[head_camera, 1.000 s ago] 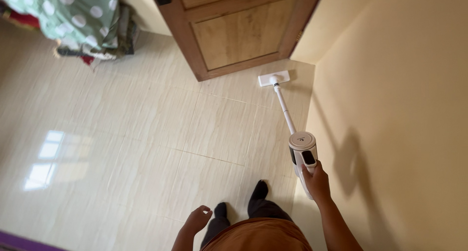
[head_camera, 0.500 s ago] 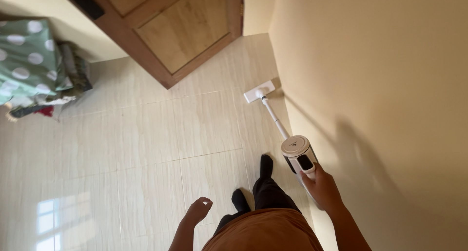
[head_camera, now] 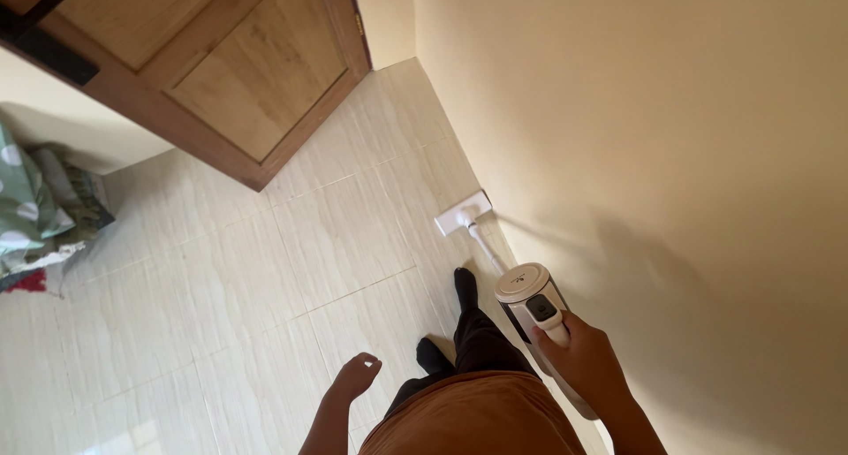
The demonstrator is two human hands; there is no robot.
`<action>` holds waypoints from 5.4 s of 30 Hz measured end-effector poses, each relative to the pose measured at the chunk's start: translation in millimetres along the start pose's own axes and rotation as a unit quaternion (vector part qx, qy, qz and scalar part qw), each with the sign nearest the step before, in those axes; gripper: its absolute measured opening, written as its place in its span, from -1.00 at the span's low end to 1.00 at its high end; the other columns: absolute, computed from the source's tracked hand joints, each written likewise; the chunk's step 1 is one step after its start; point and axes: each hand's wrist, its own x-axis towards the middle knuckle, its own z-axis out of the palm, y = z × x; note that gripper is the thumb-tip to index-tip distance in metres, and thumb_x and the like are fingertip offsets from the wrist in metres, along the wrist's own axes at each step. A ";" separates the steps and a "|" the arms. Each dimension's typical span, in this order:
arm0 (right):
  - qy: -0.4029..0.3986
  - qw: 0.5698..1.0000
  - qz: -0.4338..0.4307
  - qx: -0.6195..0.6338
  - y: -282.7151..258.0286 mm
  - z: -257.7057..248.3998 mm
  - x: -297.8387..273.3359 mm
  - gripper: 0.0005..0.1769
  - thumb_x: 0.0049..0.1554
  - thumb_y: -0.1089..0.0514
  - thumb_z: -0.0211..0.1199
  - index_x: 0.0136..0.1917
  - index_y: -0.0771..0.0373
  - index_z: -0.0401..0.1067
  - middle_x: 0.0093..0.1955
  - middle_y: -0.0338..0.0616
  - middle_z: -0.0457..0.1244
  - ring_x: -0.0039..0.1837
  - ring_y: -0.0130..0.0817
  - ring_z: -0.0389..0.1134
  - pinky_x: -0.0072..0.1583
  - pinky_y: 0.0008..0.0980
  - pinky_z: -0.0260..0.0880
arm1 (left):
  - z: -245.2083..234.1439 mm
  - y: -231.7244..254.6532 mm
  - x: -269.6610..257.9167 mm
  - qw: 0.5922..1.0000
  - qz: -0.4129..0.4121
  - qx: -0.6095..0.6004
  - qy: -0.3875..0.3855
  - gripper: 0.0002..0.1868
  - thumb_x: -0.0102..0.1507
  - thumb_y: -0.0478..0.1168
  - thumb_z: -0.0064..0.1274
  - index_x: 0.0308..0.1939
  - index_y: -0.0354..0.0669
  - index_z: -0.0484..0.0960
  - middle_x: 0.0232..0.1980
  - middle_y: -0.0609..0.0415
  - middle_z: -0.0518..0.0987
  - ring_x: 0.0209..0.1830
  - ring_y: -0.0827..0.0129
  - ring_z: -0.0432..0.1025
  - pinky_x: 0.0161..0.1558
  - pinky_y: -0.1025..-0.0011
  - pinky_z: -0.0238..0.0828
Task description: The person vacuums the tiled floor using a cordless vacuum cleaner, moving the device back and forth, and opens a wooden door to reach the area behind it.
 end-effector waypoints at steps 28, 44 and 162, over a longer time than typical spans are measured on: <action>0.020 0.994 -0.070 0.085 -53.5 6.5 157.4 -0.54 0.11 -0.08 0.32 0.11 0.31 0.52 -0.13 -0.01 0.46 -0.12 -0.25 0.51 -0.01 -0.28 0.49 | -10.2 44.9 12.1 0.992 -0.102 -0.063 -0.036 -0.50 0.37 0.11 -0.08 0.33 0.03 0.51 0.39 0.00 0.52 0.44 0.14 0.37 0.41 0.16 0.33; -0.049 0.983 -0.131 0.115 -109.8 38.1 322.8 -0.55 0.18 -0.05 0.27 0.18 0.32 0.45 -0.12 -0.04 0.42 -0.14 -0.29 0.48 -0.03 -0.29 0.47 | -44.5 133.7 62.9 0.980 -0.100 -0.171 -0.005 -0.49 0.36 0.11 -0.07 0.31 0.00 0.51 0.29 -0.05 0.57 0.31 0.16 0.47 0.30 0.19 0.43; -0.193 0.980 -0.052 -0.021 141.4 89.2 59.8 -0.52 0.20 -0.11 0.19 0.32 0.10 0.42 0.19 -0.12 0.43 0.27 -0.26 0.46 0.28 -0.26 0.47 | -60.2 100.0 -197.7 0.944 0.162 0.288 0.006 -0.72 0.33 0.06 0.04 0.01 0.06 0.57 -0.28 0.18 0.65 -0.30 0.40 0.55 -0.19 0.34 0.56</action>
